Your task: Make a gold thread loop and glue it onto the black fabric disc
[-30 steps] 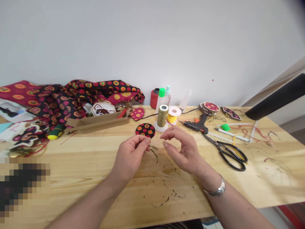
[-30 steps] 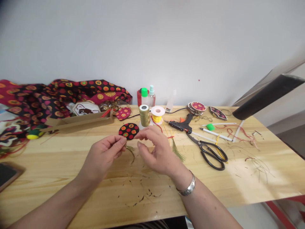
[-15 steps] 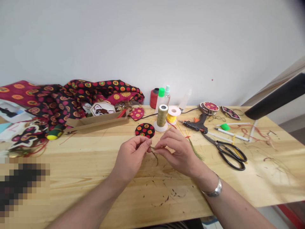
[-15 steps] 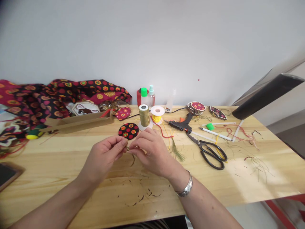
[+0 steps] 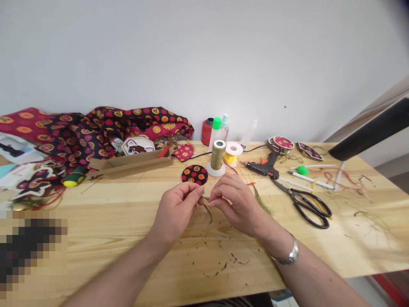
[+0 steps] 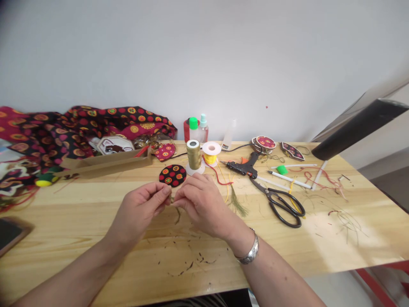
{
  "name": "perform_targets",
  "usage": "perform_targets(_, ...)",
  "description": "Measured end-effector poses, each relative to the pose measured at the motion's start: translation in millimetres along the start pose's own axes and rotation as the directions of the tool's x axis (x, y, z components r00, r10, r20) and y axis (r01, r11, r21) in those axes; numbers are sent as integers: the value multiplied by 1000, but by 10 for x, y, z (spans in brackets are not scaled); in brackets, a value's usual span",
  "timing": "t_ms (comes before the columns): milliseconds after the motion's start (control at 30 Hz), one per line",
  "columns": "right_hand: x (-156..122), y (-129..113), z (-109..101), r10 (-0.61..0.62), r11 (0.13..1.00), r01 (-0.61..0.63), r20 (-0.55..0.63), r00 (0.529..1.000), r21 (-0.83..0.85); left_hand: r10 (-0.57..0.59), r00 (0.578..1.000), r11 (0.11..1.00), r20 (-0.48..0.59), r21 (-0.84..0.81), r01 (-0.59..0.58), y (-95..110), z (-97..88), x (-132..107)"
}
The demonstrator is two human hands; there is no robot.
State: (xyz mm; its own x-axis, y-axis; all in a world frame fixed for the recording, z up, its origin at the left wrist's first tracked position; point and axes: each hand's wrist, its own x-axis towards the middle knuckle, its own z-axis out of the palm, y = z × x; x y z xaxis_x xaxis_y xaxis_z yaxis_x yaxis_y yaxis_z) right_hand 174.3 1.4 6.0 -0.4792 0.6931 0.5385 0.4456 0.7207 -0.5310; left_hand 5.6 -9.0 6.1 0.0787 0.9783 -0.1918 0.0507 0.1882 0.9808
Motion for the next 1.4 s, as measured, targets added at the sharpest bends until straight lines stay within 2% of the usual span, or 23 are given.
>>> perform_targets(233, -23, -66, -72, 17, 991, -12, -38, 999, 131, 25, 999, 1000, -36, 15, -24, -6, -1, 7)
perform_targets(500, -18, -21, -17, -9, 1000, 8, -54, 998, -14, 55, 998, 996, -42, 70, -52, -11, -7, 7)
perform_targets(867, 3, -20, 1, -21, 999, 18, -64, 998, -51, 80, 995, 992, -54, 98, -75, -10, 10, -8)
perform_targets(1133, -1, -45, -19, -13, 999, 12, -20, 1000, -52, 91, 994, 986, -52, 143, -83, 37, 9, -17)
perform_targets(1267, -13, -48, -35, 6, 1000, -5, -66, 998, 18, 62, 996, 995, -66, 88, -56, 50, 17, -8)
perform_targets(1400, -24, -34, -28, 104, 992, -92, -160, 982, 82, -18, 997, 998, -79, -54, 14, 27, 20, 12)
